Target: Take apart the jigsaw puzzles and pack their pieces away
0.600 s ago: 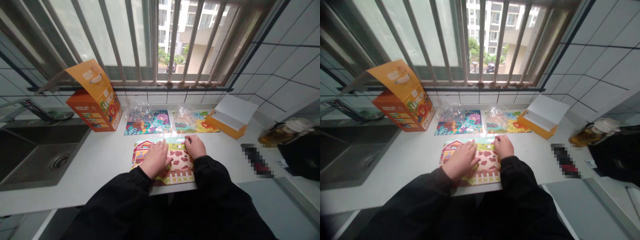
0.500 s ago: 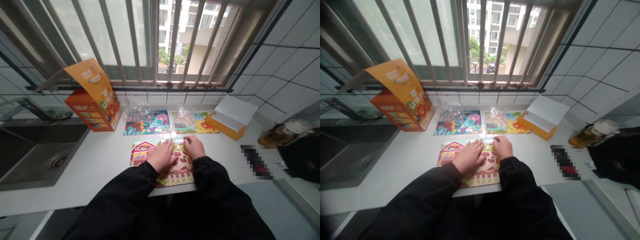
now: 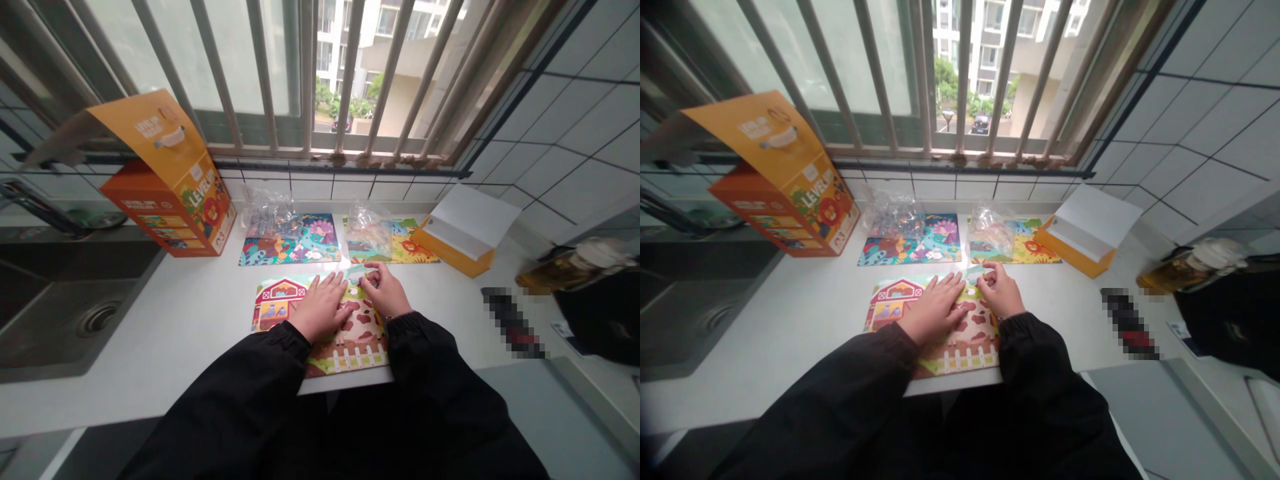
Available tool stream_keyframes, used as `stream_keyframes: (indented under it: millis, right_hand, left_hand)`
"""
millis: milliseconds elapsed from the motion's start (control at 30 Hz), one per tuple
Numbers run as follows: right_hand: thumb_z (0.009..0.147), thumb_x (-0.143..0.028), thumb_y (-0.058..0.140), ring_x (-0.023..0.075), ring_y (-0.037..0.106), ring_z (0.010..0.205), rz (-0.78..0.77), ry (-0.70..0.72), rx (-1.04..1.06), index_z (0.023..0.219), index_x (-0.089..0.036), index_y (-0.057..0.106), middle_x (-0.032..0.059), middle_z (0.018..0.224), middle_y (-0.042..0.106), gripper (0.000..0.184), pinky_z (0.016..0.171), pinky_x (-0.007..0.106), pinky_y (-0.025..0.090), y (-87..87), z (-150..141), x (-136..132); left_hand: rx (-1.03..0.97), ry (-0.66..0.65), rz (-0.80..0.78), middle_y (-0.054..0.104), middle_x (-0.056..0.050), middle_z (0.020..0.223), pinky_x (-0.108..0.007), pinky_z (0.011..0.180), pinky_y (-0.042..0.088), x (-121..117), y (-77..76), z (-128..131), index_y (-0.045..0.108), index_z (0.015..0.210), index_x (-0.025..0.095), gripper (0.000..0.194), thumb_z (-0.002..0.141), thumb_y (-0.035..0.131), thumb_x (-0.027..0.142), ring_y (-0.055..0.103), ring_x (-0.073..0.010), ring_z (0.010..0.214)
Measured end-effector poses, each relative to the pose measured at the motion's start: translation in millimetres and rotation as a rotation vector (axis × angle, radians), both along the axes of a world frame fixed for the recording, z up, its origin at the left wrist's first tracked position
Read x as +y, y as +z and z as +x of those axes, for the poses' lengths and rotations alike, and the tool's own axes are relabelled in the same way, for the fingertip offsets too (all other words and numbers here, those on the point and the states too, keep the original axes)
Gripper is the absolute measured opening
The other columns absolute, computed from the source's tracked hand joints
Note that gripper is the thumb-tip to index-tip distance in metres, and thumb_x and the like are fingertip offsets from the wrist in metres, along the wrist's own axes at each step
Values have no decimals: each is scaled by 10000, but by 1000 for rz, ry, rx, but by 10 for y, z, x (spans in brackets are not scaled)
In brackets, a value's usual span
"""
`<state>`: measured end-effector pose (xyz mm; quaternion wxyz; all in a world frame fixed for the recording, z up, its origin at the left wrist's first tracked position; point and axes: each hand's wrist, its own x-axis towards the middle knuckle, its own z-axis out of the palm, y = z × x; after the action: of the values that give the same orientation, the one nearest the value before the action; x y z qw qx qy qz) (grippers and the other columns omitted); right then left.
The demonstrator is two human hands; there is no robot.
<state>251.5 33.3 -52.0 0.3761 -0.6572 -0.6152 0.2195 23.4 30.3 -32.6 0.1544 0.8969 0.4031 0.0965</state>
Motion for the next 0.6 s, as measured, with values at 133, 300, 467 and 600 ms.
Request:
stream_keyframes:
  millis: [133,300,467,600]
  right_hand:
    - [943,-440,640,215,720,786,28,-24,57,1275,-200,643,25,893,796,410,781,335,522,37,3,-23]
    - [962,-394,581,201,680,740,52,-111,-19,1354,-197,693,4,835,759,452,777,326,519,57,28,-72]
    - [976,-388,576,208,659,716,0,-121,-220,1051,-231,759,13,771,719,252,728,332,471,51,15,-100]
    - [957,-410,646,243,654,828,21,-84,-306,818,-233,671,60,839,705,226,790,360,474,27,3,-109]
  left_hand:
    - [-25,8,-10,397,-154,1782,-603,1387,218,15,5,-15,510,1633,175,639,1078,539,491,299,-314,1696]
    - [-34,9,-32,391,-150,1786,-592,1390,216,26,13,-28,533,1615,178,630,1060,579,474,312,-315,1691]
    - [-38,8,-21,401,-144,1783,-585,1392,219,31,1,-34,543,1604,182,617,1058,582,467,320,-312,1687]
    - [-43,8,-22,398,-142,1785,-582,1391,219,34,-6,-37,544,1604,192,614,1061,571,478,323,-309,1686]
